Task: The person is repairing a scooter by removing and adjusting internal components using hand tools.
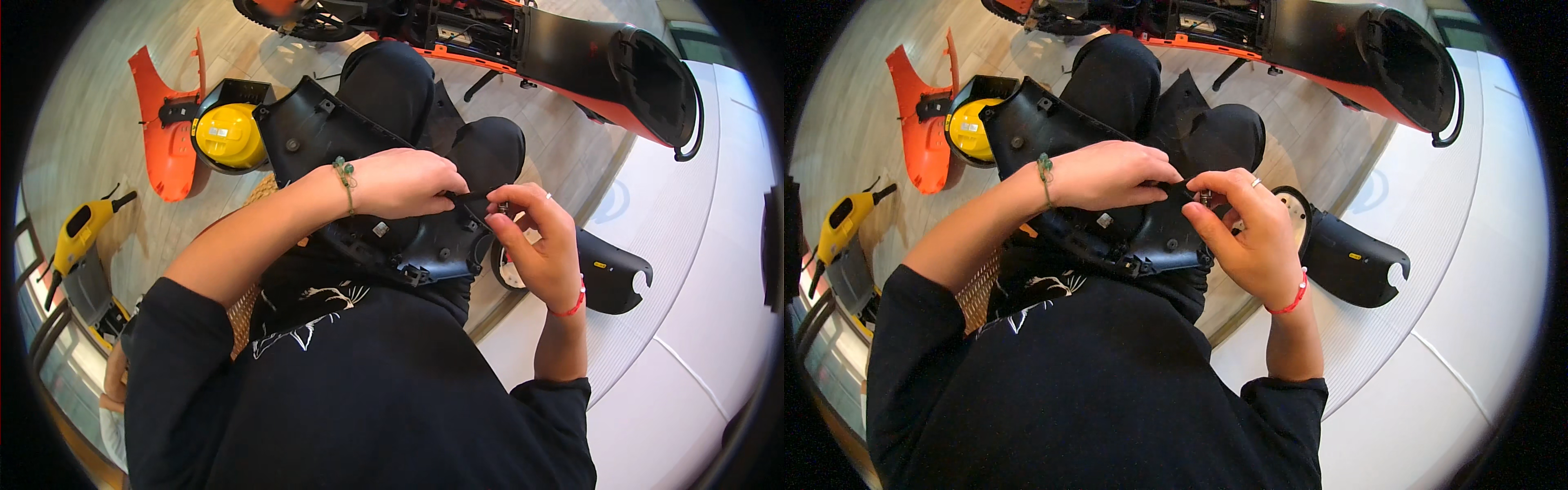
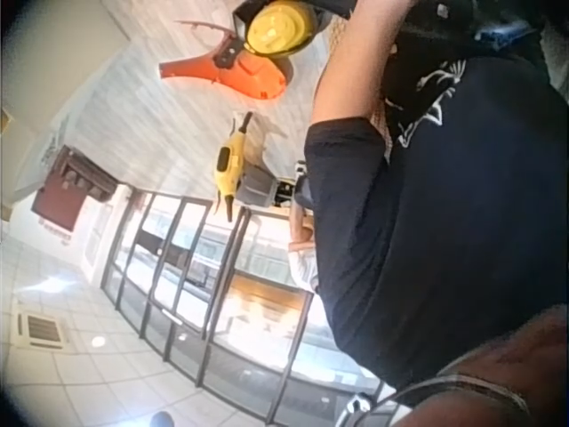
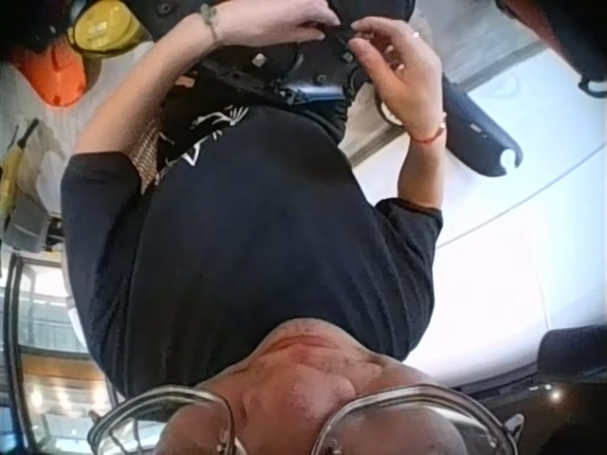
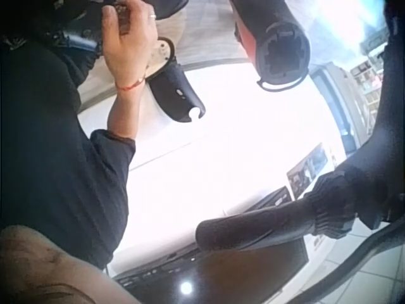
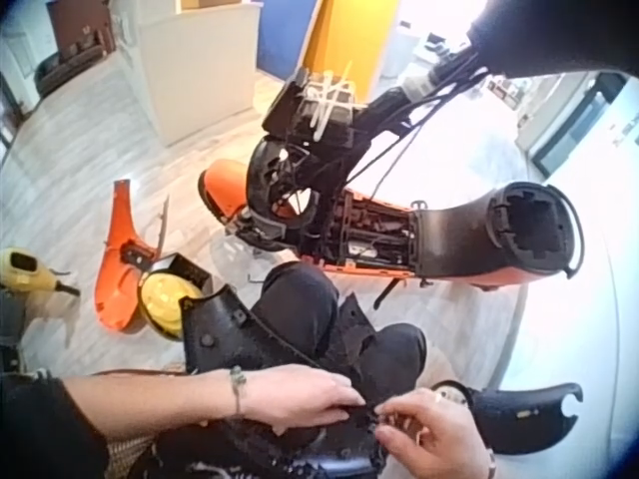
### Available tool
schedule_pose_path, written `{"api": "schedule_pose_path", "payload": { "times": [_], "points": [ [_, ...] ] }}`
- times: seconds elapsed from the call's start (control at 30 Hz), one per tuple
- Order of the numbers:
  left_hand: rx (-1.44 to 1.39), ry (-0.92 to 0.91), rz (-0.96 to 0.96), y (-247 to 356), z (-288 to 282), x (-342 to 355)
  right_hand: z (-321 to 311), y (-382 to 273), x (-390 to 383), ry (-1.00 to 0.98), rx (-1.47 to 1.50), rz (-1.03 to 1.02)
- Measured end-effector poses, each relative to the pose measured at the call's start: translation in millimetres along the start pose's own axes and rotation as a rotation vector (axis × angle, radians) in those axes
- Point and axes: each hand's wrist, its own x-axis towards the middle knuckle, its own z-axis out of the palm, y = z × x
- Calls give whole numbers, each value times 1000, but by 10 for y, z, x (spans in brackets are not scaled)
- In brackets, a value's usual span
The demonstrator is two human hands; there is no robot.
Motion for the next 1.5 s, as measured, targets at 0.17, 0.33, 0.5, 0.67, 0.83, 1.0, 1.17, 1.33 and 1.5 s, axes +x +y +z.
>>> {"api": "schedule_pose_path", "payload": {
  "times": [0.17, 0.33, 0.5, 0.67, 0.83, 1.0, 1.17, 1.33, 1.5],
  "points": [
    [27, -7, -72, 47, -60, 35, 6, -7, 5, 48, 30, 44],
    [66, 15, -149, 154, 18, 77, -10, 68, 49, 57, -356, -269],
    [-39, -23, -18, 132, 19, 31, 45, 85, 27, 60, -206, -255],
    [108, 59, 30, 159, 34, 31, 61, 11, -56, 134, 183, 66],
    [227, 92, 14, 219, 33, 90, 24, -12, -56, 33, -61, 69],
    [126, 41, 54, 194, -3, 26, 16, -19, -42, 14, -84, -90],
    [168, 101, 66, 166, 9, -10, 20, -16, -6, 64, -100, -100],
    [250, 271, 86, 208, 121, 71, 85, 18, 11, 90, -80, -134],
    [108, 193, 50, 216, 125, 15, 118, 40, -19, 143, -8, -5]
  ]
}}
